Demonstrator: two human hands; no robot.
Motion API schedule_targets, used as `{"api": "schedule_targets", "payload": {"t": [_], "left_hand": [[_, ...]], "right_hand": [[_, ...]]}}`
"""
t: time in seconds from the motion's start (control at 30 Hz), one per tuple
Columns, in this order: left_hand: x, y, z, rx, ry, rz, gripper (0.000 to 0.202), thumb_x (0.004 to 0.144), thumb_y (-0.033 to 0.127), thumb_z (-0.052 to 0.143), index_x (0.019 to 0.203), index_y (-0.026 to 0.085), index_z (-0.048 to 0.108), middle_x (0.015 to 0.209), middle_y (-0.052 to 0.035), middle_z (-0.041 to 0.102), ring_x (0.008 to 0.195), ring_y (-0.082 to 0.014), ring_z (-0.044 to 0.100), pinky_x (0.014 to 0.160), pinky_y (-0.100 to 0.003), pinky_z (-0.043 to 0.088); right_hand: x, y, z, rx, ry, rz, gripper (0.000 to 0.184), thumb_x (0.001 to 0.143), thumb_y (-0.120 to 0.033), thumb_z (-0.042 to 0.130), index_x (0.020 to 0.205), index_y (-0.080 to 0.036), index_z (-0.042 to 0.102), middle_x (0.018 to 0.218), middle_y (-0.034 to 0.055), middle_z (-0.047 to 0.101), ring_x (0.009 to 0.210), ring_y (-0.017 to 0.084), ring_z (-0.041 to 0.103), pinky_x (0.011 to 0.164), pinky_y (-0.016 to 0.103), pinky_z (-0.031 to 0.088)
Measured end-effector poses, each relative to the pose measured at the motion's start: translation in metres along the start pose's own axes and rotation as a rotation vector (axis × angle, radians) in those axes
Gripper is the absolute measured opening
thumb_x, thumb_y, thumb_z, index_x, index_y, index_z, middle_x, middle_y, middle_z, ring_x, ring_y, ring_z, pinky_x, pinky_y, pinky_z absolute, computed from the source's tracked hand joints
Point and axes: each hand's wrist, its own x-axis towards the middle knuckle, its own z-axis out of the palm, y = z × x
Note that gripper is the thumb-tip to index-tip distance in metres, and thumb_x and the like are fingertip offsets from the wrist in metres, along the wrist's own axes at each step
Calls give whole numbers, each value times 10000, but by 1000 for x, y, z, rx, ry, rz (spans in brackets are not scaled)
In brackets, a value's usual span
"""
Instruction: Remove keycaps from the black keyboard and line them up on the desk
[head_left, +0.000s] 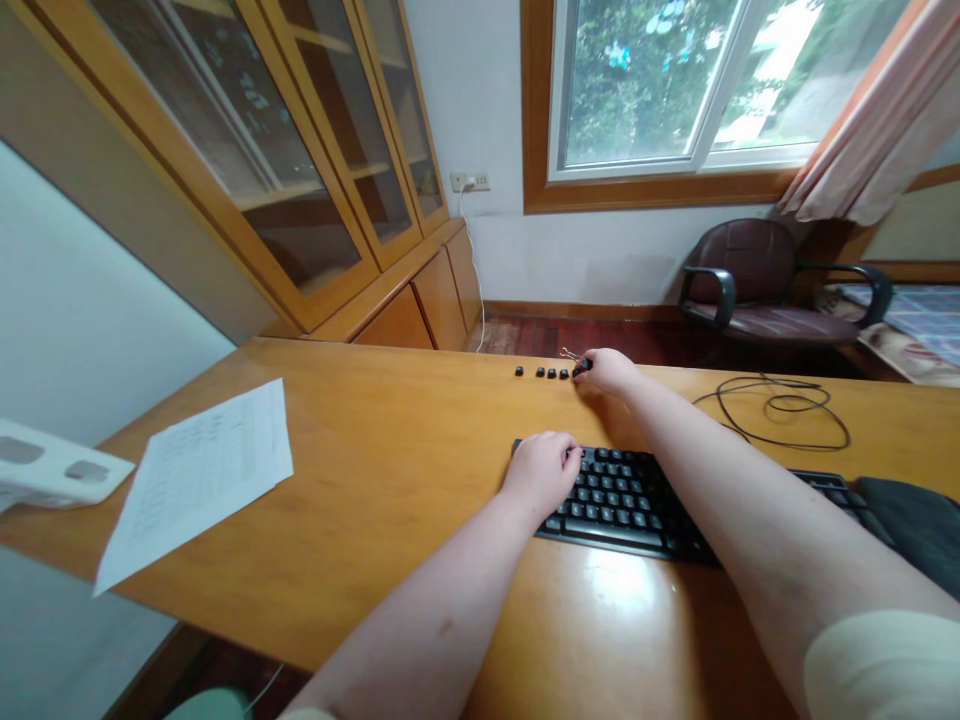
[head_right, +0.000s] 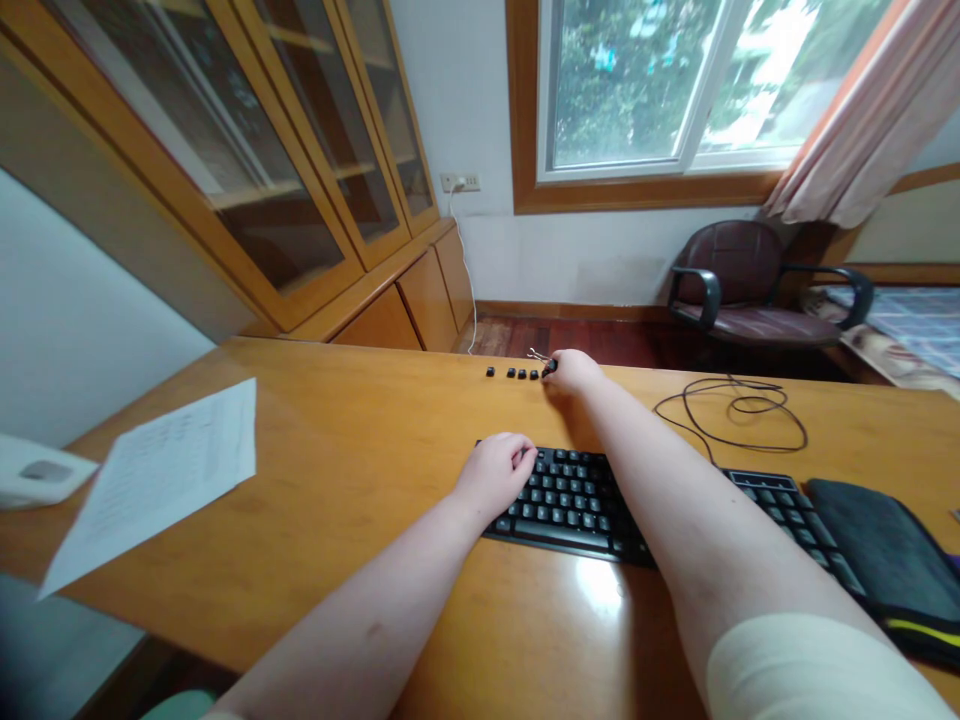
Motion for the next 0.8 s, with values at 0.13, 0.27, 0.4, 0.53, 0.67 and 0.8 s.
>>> {"api": "schedule_targets", "payload": {"t": [0.13,0.27,0.4,0.53,0.67,0.8], "left_hand": [[-1,0,0,2,-8,0,186,853,225,466,729,197,602,694,-18,598,645,-149,529,599,-266,363],[-1,0,1,17,-10,-1,182,856,229,463,741,195,599,707,-13,600,660,-141,528,602,-255,354],[-1,0,1,30,-3,1,174,854,224,465,748,196,600,711,-8,603,662,-136,528,599,-253,349],[-1,0,0,39,-7,-1,179,856,222,462,746,196,601,710,-6,604,665,-135,529,603,-254,353],[-1,0,0,36,-10,-8,181,856,223,460,749,195,603,706,-6,601,661,-134,526,599,-252,351],[0,-1,0,25,-12,-6,181,856,219,459,752,193,605,703,-7,595,660,-134,521,606,-251,350]], "right_hand": [[3,1,5,-19,-1,1,230,643,-313,669,849,-214,696,784,45,691,677,167,596,592,240,420],[4,1,7,-41,2,6,229,658,-320,655,858,-219,699,807,44,692,718,166,606,625,230,431],[5,1,7,-55,1,7,235,651,-325,658,860,-224,695,806,40,689,724,167,606,626,226,430],[5,3,7,-60,2,21,242,644,-326,657,864,-229,688,791,35,686,701,167,602,607,231,424],[6,4,7,-55,-3,34,274,637,-338,669,886,-224,683,793,37,686,692,161,602,604,227,423],[6,4,5,-43,-15,28,356,617,-383,702,936,-228,674,846,38,693,731,169,610,607,228,430]]}}
